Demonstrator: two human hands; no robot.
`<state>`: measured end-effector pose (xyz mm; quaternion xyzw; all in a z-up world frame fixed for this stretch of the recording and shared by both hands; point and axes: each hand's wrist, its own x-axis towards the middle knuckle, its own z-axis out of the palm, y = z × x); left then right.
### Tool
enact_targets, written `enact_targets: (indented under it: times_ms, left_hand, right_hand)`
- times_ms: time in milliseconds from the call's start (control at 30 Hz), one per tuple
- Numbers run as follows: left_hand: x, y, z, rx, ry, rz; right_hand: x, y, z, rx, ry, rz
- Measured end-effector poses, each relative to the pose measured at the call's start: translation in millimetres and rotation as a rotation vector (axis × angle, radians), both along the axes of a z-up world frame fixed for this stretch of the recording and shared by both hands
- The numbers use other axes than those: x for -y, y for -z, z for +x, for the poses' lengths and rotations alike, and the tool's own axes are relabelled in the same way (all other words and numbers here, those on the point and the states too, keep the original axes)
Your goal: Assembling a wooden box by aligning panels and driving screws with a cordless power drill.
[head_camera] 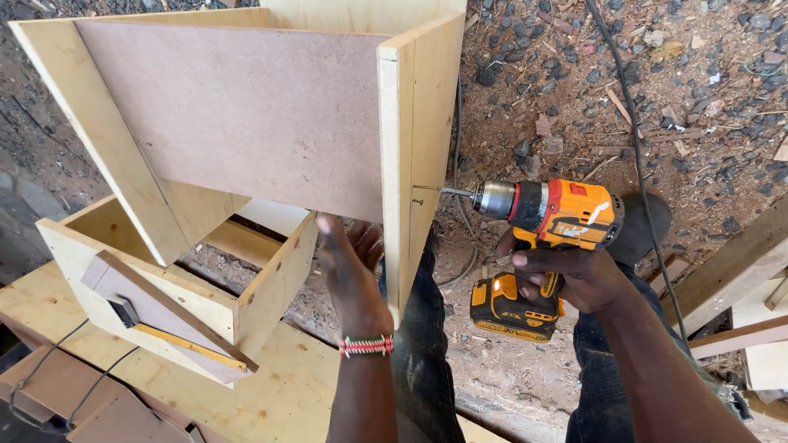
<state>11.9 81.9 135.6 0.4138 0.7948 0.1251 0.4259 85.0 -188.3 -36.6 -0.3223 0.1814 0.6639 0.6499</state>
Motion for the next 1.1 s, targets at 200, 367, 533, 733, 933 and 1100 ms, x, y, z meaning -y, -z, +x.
enact_targets:
  times_ms: [200,367,533,733,933,1100]
  left_hand:
    - [-16,14,42,-0.033,0.097,-0.202]
    - [-11,28,45,-0.124,0.208,-0.267]
    - [-10,11,60,-0.188,0.147,-0.219]
    - [-12,42,30,-0.204,0.148,-0.24]
    - [-14,43,28,-0.244,0.14,-0.214]
    - [-14,53,18,-0.217,0.122,-0.211]
  right_hand:
    - [-12,-13,14,-0.031,-0.064,0.025]
    - [-11,-2,16,-0.07,-0.038,-0.069]
    - [-15,-13,23,-0.093,-0.1,-0.14]
    - [-25,-15,30,-0.087,-0.127,-0.187]
    - [-34,-28,41,-0.115,-0.148,-0.19]
    - [-36,-24,38,-0.164,-0.166,-0.193]
